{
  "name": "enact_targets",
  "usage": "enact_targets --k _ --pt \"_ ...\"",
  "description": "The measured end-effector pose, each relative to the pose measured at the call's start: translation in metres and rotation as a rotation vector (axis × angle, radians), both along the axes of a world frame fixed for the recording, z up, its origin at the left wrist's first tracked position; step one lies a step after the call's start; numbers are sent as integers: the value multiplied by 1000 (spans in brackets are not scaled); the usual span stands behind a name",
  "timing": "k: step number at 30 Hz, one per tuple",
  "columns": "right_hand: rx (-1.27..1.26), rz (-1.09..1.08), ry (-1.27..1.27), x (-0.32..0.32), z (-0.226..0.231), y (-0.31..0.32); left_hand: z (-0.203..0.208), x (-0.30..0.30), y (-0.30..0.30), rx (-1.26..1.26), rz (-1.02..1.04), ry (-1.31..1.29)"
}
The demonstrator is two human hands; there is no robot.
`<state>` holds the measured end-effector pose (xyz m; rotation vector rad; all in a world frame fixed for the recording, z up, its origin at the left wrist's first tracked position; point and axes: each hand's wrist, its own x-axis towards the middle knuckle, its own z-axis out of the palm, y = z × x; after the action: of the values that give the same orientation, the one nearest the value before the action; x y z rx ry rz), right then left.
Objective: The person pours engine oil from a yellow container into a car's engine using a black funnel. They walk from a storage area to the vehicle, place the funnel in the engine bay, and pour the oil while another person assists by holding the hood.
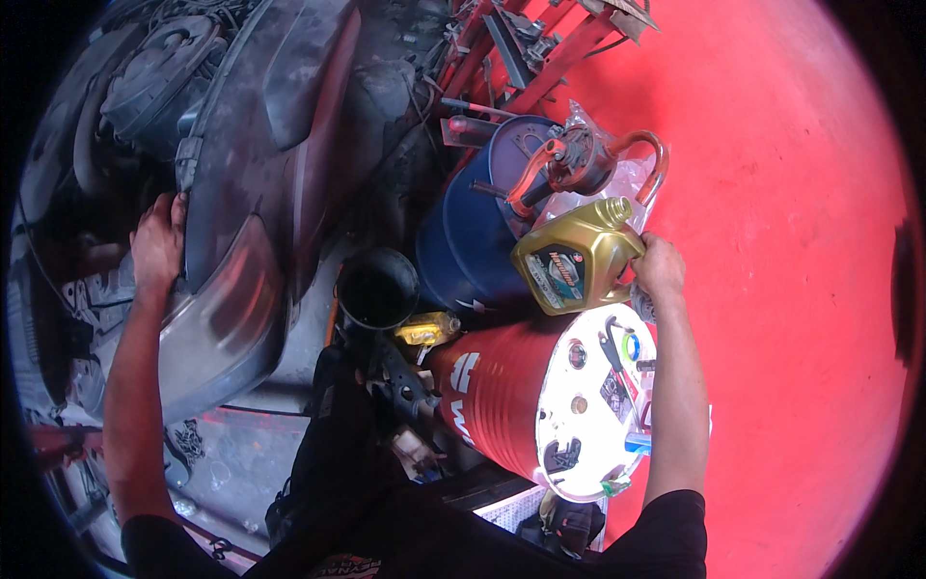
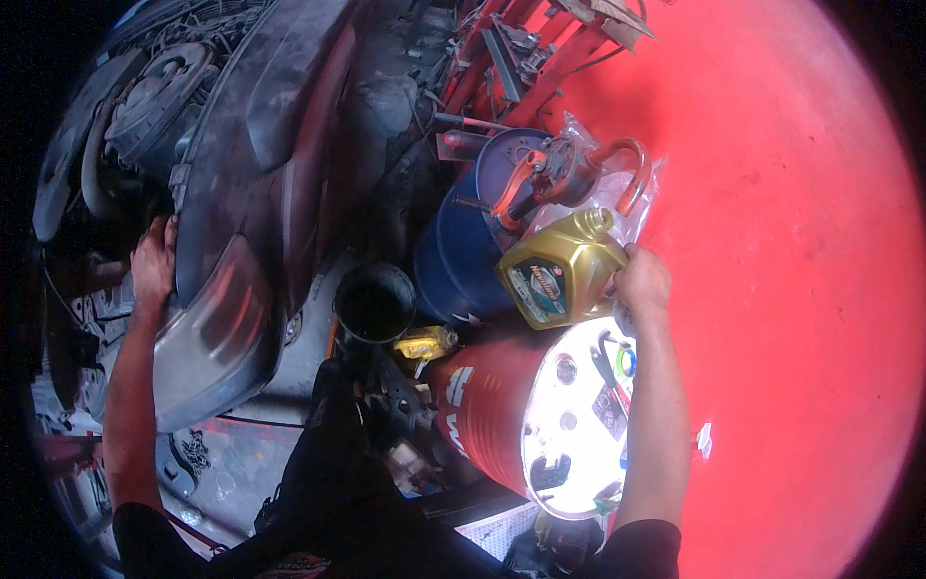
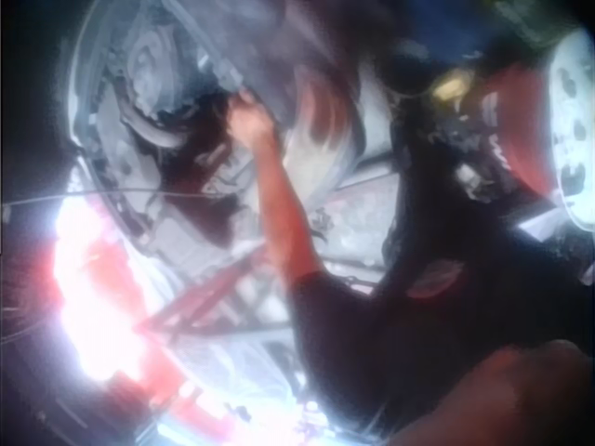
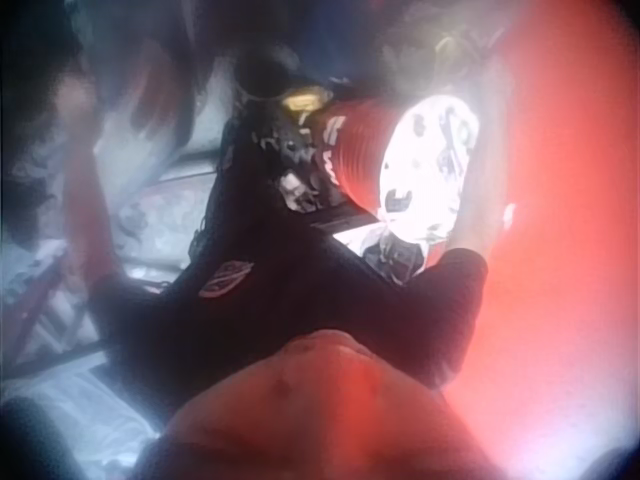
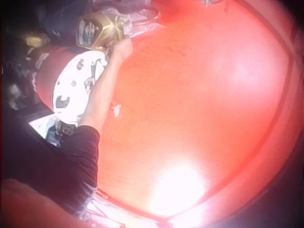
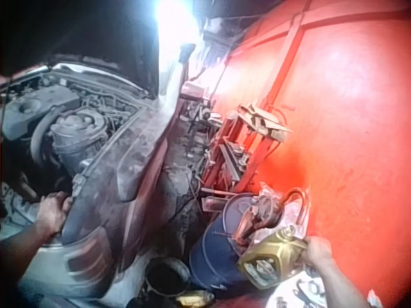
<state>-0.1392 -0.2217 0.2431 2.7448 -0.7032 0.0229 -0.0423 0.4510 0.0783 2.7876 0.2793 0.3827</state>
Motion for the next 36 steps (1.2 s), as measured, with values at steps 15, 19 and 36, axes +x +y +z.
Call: enact_targets --k 15,19,36 --pt "0 4 0 2 -1 -2 -2 1 3 5 -6 -2" --pt "-3 16 3 1 0 -1 -1 0 1 2 -2 8" --pt "13 -12 29 1 6 9 -2 1 2 26 2 -15"
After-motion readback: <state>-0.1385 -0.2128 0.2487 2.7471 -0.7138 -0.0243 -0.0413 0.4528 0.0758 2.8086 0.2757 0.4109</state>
